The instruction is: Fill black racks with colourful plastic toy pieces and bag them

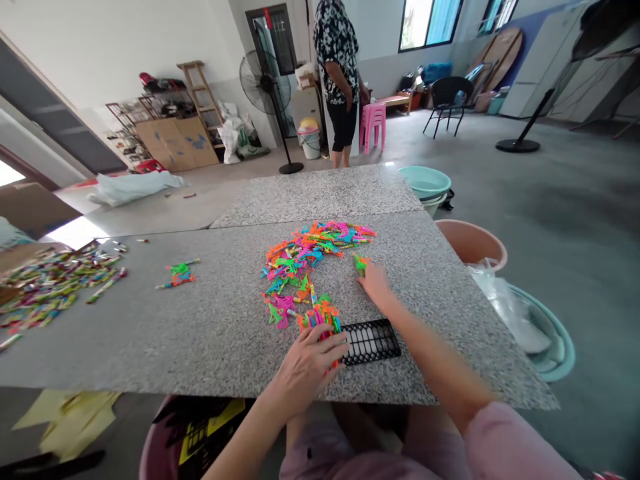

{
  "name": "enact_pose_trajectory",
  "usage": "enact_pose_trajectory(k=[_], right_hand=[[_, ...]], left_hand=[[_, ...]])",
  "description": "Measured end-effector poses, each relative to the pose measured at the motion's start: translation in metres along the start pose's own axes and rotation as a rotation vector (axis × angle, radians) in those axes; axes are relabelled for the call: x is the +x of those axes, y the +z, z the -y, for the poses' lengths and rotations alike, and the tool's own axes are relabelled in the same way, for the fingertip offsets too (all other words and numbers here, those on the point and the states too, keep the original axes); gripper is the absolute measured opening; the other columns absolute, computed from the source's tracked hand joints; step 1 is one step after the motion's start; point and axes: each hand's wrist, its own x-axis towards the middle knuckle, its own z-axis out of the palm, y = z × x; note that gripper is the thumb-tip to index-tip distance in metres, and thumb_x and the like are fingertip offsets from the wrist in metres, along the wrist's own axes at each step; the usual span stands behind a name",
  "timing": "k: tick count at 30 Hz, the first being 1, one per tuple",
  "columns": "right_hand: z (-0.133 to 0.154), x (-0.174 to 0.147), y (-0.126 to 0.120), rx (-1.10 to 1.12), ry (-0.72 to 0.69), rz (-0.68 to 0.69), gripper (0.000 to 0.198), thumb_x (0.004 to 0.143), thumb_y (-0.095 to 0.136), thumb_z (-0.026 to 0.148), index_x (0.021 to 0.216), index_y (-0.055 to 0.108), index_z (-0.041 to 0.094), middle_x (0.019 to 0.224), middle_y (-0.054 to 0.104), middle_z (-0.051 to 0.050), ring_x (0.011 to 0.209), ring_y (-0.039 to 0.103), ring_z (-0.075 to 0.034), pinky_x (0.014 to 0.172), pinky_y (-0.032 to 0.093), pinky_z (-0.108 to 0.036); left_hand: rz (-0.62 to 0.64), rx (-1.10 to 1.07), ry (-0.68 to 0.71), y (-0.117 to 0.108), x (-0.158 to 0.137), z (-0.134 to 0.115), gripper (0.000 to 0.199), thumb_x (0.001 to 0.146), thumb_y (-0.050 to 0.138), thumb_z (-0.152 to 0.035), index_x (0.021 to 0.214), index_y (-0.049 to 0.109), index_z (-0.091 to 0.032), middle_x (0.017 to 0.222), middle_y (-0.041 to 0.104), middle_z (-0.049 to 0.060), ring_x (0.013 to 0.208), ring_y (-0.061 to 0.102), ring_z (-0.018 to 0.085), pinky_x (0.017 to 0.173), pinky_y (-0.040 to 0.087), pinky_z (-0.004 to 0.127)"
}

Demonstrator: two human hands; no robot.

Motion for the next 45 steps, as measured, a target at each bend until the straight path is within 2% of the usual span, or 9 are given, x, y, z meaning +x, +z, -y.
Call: enact_pose_trajectory(k=[3,7,10,14,21,27,37,42,45], right_hand=[[-0.024,-0.022,-0.006,0.133,0.092,0.078,0.012,0.087,0.061,0.025,0.082,0.062,0.014,0.068,0.066,-0.006,0.062,0.067,-0.020,0.058,0.052,-0.028],[-0.041,-0.090,-0.001,0.504,0.080,0.167,0.013,0.087,0.059,0.028,0.090,0.057,0.016,0.075,0.067,-0.001,0.054,0.065,-0.013,0.044,0.047,-0.019],[-0.029,-0.142,0.009,0.807,0.052,0.196,0.016,0.079,0.066,0.028,0.089,0.059,0.017,0.075,0.067,-0.001,0.061,0.066,-0.015,0.049,0.049,-0.021],[-0.001,-0.177,0.022,0.784,0.010,0.190,0.015,0.079,0.066,0.025,0.091,0.061,0.018,0.067,0.066,0.001,0.060,0.064,-0.015,0.056,0.049,-0.022],[0.024,-0.178,0.034,0.282,-0.080,0.113,0.015,0.081,0.069,0.033,0.080,0.066,0.018,0.076,0.070,-0.006,0.072,0.066,-0.021,0.064,0.044,-0.025],[0.037,-0.169,0.022,0.039,-0.166,0.215,0.010,0.082,0.064,0.024,0.089,0.069,0.018,0.087,0.072,-0.010,0.082,0.066,-0.024,0.069,0.043,-0.028],[0.052,-0.163,0.020,0.019,-0.171,0.277,0.017,0.081,0.059,0.016,0.096,0.067,0.015,0.094,0.070,-0.014,0.086,0.066,-0.026,0.072,0.045,-0.030],[0.051,-0.164,0.023,0.079,-0.216,0.239,0.018,0.081,0.056,0.014,0.097,0.066,0.015,0.097,0.069,-0.013,0.090,0.065,-0.025,0.077,0.045,-0.029],[0.053,-0.166,0.030,0.099,-0.243,0.214,0.023,0.081,0.057,0.011,0.103,0.064,0.014,0.103,0.067,-0.014,0.095,0.064,-0.025,0.080,0.045,-0.030]], left_hand=[[-0.005,-0.030,-0.004,-0.001,0.004,0.000,0.018,0.090,0.061,-0.024,0.107,0.066,-0.023,0.122,0.065,0.005,0.117,0.052,0.025,0.098,0.047,0.043],[-0.023,-0.073,0.013,0.004,0.006,0.001,0.010,0.089,0.061,-0.022,0.097,0.066,-0.020,0.121,0.065,0.007,0.120,0.050,0.026,0.103,0.045,0.045],[-0.002,-0.098,0.020,0.007,0.006,0.003,0.012,0.088,0.061,-0.023,0.098,0.066,-0.019,0.126,0.061,0.008,0.126,0.045,0.028,0.108,0.042,0.048],[0.006,-0.081,0.016,0.006,0.007,0.002,0.013,0.085,0.057,-0.016,0.095,0.065,-0.018,0.127,0.059,0.009,0.130,0.042,0.029,0.110,0.040,0.048],[0.008,-0.105,0.001,0.003,0.009,-0.002,0.012,0.082,0.057,-0.012,0.090,0.064,-0.018,0.131,0.056,0.009,0.134,0.038,0.030,0.112,0.039,0.050],[0.007,-0.125,-0.006,0.004,0.008,-0.001,0.011,0.079,0.062,-0.014,0.090,0.063,-0.018,0.136,0.052,0.012,0.136,0.037,0.032,0.112,0.039,0.052],[-0.062,-0.158,-0.069,0.018,0.005,-0.002,0.010,0.079,0.062,-0.015,0.088,0.062,-0.017,0.135,0.054,0.014,0.138,0.037,0.033,0.112,0.040,0.051],[-0.094,-0.162,-0.125,0.022,0.002,-0.001,0.048,0.082,0.060,-0.014,0.129,0.049,-0.017,0.135,0.054,0.014,0.137,0.040,0.031,0.107,0.045,0.050],[-0.063,-0.138,-0.078,0.019,0.003,0.000,0.047,0.085,0.057,-0.013,0.131,0.048,-0.019,0.139,0.051,0.014,0.138,0.038,0.031,0.108,0.043,0.049]])
